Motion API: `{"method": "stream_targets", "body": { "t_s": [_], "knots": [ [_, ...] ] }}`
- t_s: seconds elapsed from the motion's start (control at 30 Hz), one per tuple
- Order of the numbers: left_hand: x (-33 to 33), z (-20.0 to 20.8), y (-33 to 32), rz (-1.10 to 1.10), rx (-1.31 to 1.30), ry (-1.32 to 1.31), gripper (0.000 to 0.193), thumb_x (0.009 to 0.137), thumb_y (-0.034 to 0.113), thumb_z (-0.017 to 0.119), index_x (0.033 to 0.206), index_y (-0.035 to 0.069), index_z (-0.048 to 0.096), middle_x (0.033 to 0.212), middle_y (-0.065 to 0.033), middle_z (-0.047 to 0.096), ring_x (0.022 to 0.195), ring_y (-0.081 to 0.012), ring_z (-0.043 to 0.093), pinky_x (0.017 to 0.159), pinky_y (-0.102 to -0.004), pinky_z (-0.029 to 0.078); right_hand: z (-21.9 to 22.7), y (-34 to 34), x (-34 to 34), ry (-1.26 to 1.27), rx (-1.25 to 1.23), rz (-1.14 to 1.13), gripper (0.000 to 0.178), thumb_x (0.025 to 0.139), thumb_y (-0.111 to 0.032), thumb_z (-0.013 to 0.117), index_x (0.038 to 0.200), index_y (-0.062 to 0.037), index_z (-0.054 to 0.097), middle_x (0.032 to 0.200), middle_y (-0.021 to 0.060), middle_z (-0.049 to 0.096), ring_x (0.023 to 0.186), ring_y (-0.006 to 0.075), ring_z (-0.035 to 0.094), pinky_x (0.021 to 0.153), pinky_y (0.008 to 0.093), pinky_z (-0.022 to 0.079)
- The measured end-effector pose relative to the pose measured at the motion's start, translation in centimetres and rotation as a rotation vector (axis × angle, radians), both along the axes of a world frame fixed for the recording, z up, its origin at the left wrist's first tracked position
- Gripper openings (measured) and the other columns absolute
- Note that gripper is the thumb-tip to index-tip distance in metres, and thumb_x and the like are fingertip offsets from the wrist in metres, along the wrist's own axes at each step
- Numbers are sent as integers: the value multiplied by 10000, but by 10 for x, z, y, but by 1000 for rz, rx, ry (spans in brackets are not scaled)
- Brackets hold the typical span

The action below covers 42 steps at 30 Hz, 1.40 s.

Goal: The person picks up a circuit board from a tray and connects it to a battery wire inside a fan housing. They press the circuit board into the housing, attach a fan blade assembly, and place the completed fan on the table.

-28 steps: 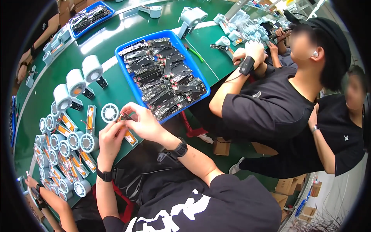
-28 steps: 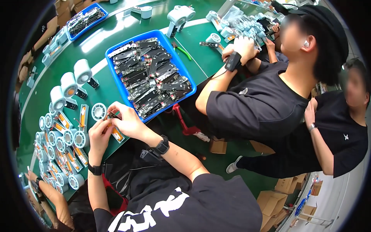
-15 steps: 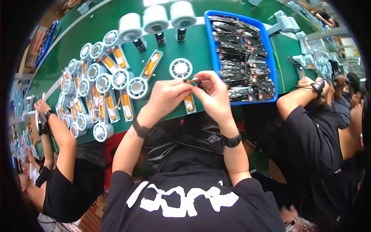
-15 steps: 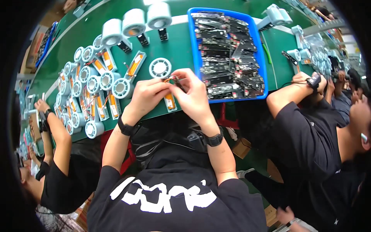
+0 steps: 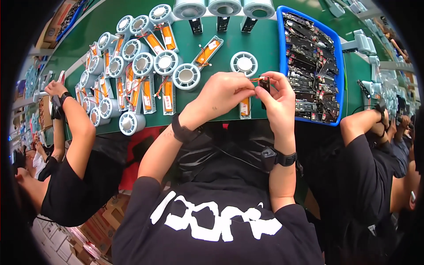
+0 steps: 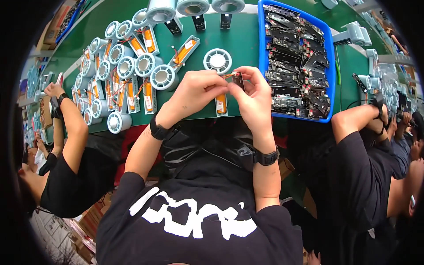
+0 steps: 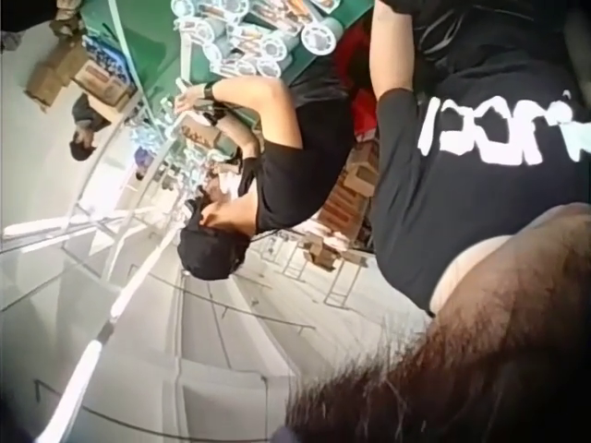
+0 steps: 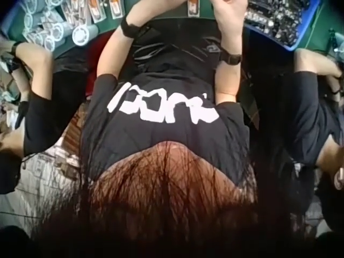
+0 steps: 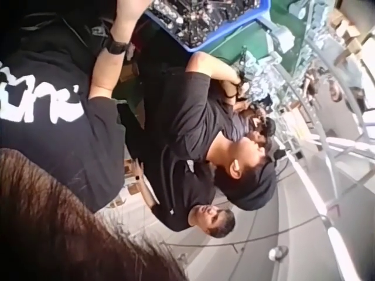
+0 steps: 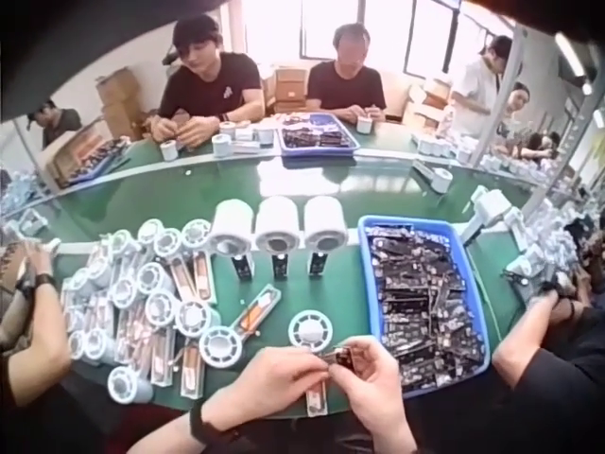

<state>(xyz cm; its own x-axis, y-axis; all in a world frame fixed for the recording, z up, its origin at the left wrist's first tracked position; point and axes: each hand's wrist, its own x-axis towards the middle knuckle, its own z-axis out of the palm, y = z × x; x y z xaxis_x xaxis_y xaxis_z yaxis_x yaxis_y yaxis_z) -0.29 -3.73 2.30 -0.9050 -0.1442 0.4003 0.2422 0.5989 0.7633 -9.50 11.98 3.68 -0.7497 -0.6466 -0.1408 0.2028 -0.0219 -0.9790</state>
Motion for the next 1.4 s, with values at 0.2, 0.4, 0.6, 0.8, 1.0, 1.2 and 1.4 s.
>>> {"method": "stream_targets", "body": {
  "t_s": [0.2,0.4,0.6,0.8,1.0,1.2,1.4],
  "knots": [
    [6,3,7,161,359,-162,112,840,34,741,930,-20,702,716,-69,618,606,-133,562,562,-268,452,2,-11,0,29,-36,15,261,932,23,639,1187,16,584,1028,57,645,930,116,648,813,236,517],
    [19,-2,13,246,346,-91,101,838,20,748,918,-26,706,700,-69,611,583,-134,545,544,-267,436,-11,-3,8,-15,-132,25,213,997,-22,564,1201,32,594,1035,80,674,931,135,655,842,278,525],
    [18,-6,9,224,130,38,116,817,33,769,912,0,713,754,-81,644,620,-193,612,559,-302,483,-19,7,18,141,-69,15,215,983,-3,592,1196,30,606,1049,83,678,933,133,661,841,273,540],
    [14,-9,13,240,39,147,129,794,-1,779,910,12,724,705,-73,612,569,-193,577,499,-302,450,-29,10,22,359,-20,-1,224,943,37,644,1167,29,633,1069,73,665,933,125,666,814,258,560],
    [16,-8,13,231,-53,150,138,782,21,791,899,32,718,709,-63,612,573,-216,599,499,-320,470,-28,11,24,419,-28,-16,209,931,47,653,1140,28,653,1103,74,646,928,119,664,795,252,565],
    [18,-4,11,224,-241,161,141,776,48,796,886,52,707,714,-44,613,579,-212,621,498,-318,481,-24,15,25,404,26,3,214,917,56,664,1129,28,667,1114,76,628,888,108,663,771,238,562],
    [18,-3,18,254,-344,182,152,765,53,796,881,52,697,712,-33,607,586,-201,632,491,-309,485,-15,14,27,467,72,-35,201,906,65,673,1105,39,681,1086,63,620,862,96,657,744,218,545]
  ]
}}
